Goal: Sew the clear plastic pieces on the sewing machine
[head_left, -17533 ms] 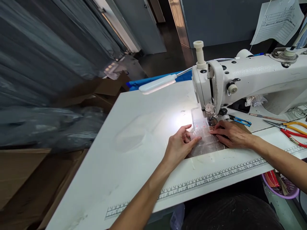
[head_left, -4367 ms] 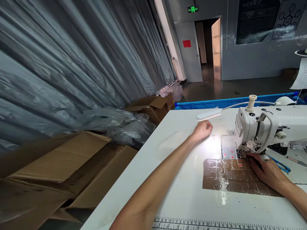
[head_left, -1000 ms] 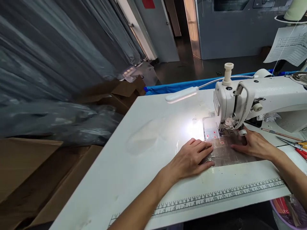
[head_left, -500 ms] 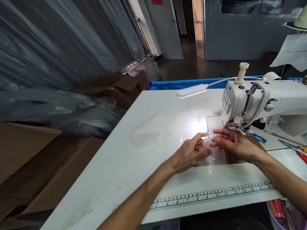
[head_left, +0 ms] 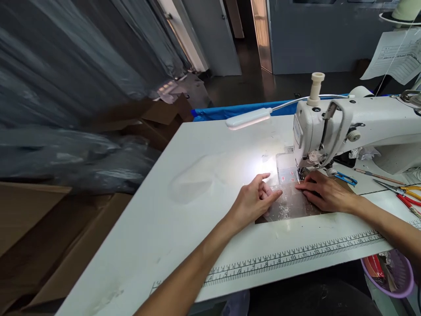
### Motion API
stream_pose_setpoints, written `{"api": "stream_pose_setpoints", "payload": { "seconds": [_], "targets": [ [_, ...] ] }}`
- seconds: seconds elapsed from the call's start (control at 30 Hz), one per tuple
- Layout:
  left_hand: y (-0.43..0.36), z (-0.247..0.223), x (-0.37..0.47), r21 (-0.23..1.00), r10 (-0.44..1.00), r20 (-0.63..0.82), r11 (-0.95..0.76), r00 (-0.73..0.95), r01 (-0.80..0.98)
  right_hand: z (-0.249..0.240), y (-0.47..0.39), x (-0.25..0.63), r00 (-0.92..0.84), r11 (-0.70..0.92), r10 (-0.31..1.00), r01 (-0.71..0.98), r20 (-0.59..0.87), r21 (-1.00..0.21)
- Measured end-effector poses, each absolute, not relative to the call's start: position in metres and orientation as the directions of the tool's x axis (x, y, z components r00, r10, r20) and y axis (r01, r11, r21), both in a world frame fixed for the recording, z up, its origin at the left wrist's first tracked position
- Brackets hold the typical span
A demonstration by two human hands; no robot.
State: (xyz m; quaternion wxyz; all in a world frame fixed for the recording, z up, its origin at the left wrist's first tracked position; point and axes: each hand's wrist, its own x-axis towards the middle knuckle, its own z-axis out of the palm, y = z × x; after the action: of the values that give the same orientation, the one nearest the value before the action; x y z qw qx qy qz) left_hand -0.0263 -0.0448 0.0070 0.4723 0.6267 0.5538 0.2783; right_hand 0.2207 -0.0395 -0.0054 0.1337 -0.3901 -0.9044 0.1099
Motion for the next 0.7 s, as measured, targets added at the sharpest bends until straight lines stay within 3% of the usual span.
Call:
{"api": "stream_pose_setpoints", "payload": {
  "seconds": [0.2,0.3,0.53,0.7],
  "targets": [
    [-0.038,0.01,-0.029,0.907,0.952,-0.234,0.14,0.199,0.397,-0.005,-0.037,0.229,-0.556,0.545,0.82,0.682,0.138,-0.488],
    [-0.036,0.012,-0.028,0.91,0.947,-0.276,0.203,0.163,0.361,-0.007,-0.039,0.231,-0.569,0.576,0.798,0.621,0.2,-0.531],
    [-0.034,0.01,-0.031,0.914,0.953,-0.268,0.205,0.143,0.351,-0.019,-0.039,0.231,-0.65,0.707,0.695,0.539,0.308,-0.458],
    [-0.034,0.006,-0.032,0.907,0.96,-0.226,0.145,0.166,0.396,-0.016,-0.043,0.225,-0.685,0.725,0.686,0.617,0.245,-0.307]
  ]
}}
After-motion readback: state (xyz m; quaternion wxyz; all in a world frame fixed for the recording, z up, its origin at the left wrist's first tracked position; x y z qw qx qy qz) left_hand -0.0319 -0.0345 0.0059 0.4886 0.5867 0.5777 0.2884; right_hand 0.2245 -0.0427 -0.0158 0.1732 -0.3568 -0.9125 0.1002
